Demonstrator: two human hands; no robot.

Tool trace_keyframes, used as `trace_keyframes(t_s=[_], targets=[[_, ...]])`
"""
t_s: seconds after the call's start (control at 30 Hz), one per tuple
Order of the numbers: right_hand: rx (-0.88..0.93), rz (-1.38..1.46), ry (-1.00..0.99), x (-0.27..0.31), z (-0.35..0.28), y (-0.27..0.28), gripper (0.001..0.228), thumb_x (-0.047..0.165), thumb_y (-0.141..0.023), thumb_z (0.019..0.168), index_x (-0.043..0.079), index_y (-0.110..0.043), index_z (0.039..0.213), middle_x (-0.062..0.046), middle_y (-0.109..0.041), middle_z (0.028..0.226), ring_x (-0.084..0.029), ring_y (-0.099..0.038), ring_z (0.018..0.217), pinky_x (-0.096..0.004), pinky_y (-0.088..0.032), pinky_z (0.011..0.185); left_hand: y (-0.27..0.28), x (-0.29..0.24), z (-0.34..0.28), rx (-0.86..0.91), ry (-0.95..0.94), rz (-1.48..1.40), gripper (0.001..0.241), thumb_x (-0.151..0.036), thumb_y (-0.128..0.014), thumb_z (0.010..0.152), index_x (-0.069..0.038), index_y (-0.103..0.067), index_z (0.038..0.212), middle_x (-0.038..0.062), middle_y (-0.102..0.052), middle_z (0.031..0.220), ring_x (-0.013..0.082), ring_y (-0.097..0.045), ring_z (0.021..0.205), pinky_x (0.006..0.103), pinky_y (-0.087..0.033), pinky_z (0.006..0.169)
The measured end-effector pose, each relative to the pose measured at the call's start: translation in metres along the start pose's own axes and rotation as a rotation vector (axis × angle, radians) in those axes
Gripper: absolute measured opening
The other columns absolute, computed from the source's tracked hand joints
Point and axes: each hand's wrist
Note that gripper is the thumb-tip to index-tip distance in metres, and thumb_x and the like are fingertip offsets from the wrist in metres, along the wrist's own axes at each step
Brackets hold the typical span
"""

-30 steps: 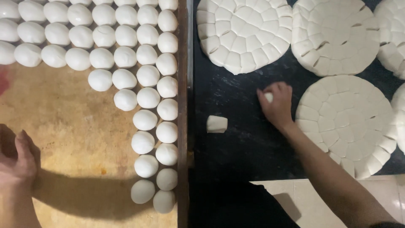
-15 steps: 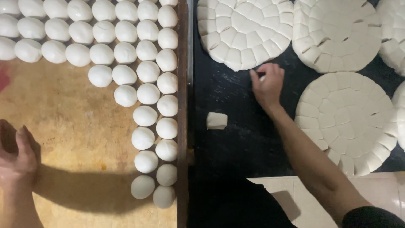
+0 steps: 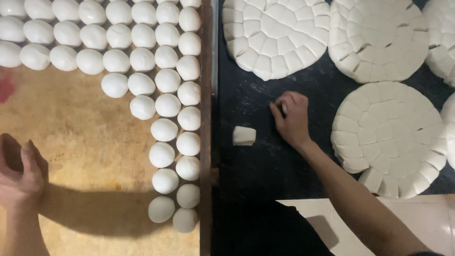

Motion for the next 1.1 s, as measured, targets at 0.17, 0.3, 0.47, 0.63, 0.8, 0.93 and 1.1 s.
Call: trace_keyframes(t_s=[0.17, 0.3, 0.47, 0.63, 0.8, 0.93, 1.1], targets=[[0.085, -0.150, 0.012, -0.079, -0.010, 0.009, 0.024, 0.022, -0.079, 0.096, 0.005, -0.066, 0.105, -0.013, -0.064, 0.104, -0.035, -0.055, 0.099, -0.045, -0.039, 0.093, -0.002, 0.051, -0.009, -0.011, 0.259, 0.341, 0.071, -0.051, -0.051, 0.121, 0.009, -0.054, 0.158, 0.037, -0.062, 0.142, 0.0584, -0.056, 0.122, 0.0649, -0.044, 0.093], [-0.151, -0.096, -0.071, -0.072, 0.020, -0.013, 0.016, 0.015, -0.072, 0.098, 0.006, -0.060, 0.093, -0.011, -0.062, 0.094, -0.034, -0.057, 0.093, -0.047, -0.038, 0.089, -0.005, 0.061, -0.020, -0.215, -0.181, 0.463, 0.049, -0.027, -0.069, 0.119, 0.017, -0.073, 0.140, 0.032, -0.067, 0.143, 0.0482, -0.062, 0.123, 0.0518, -0.048, 0.103], [0.042, -0.093, -0.049, -0.030, -0.020, 0.035, 0.050, 0.021, -0.083, 0.094, -0.006, -0.064, 0.132, -0.022, -0.065, 0.121, -0.040, -0.057, 0.114, -0.047, -0.043, 0.099, -0.001, 0.059, -0.015, -0.209, -0.016, 0.442, 0.055, -0.039, -0.061, 0.112, 0.006, -0.071, 0.142, 0.028, -0.063, 0.144, 0.0451, -0.055, 0.125, 0.0570, -0.041, 0.100], [0.263, 0.210, -0.388, 0.032, 0.036, 0.057, 0.048, 0.015, -0.085, 0.088, 0.006, -0.070, 0.132, -0.009, -0.071, 0.117, -0.015, -0.063, 0.101, -0.029, -0.050, 0.092, 0.003, 0.050, -0.011, -0.185, 0.056, 0.360, 0.054, -0.044, -0.057, 0.111, 0.000, -0.066, 0.142, 0.019, -0.059, 0.144, 0.0411, -0.051, 0.129, 0.0563, -0.040, 0.098], [0.321, 0.408, 0.194, 0.201, 0.137, 0.011, 0.050, 0.007, -0.086, 0.088, -0.002, -0.066, 0.132, -0.019, -0.058, 0.129, -0.028, -0.062, 0.114, -0.035, -0.054, 0.102, 0.004, 0.050, -0.011, -0.228, 0.054, 0.370, 0.051, -0.042, -0.060, 0.108, -0.002, -0.066, 0.139, 0.018, -0.060, 0.143, 0.0396, -0.054, 0.126, 0.0539, -0.043, 0.097], [0.342, 0.295, 0.736, 0.292, 0.182, -0.072, 0.054, 0.023, -0.089, 0.084, 0.005, -0.071, 0.131, -0.009, -0.068, 0.116, -0.029, -0.051, 0.105, -0.038, -0.040, 0.097, 0.005, 0.051, -0.010, -0.193, 0.111, 0.337, 0.057, -0.048, -0.052, 0.109, -0.004, -0.063, 0.143, 0.018, -0.057, 0.145, 0.0384, -0.051, 0.129, 0.0545, -0.041, 0.097], [0.352, 0.151, 0.930, 0.332, 0.204, -0.164, 0.048, 0.028, -0.085, 0.078, 0.016, -0.075, 0.123, -0.002, -0.069, 0.112, -0.031, -0.049, 0.101, -0.044, -0.041, 0.090, 0.006, 0.050, -0.009, -0.177, 0.139, 0.314, 0.055, -0.047, -0.052, 0.107, -0.006, -0.062, 0.142, 0.015, -0.057, 0.147, 0.0374, -0.049, 0.130, 0.0535, -0.039, 0.100]])
Point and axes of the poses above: each hand's wrist, its own z-axis towards the middle knuckle, its own y-axis out of the back of the hand, x = y × z
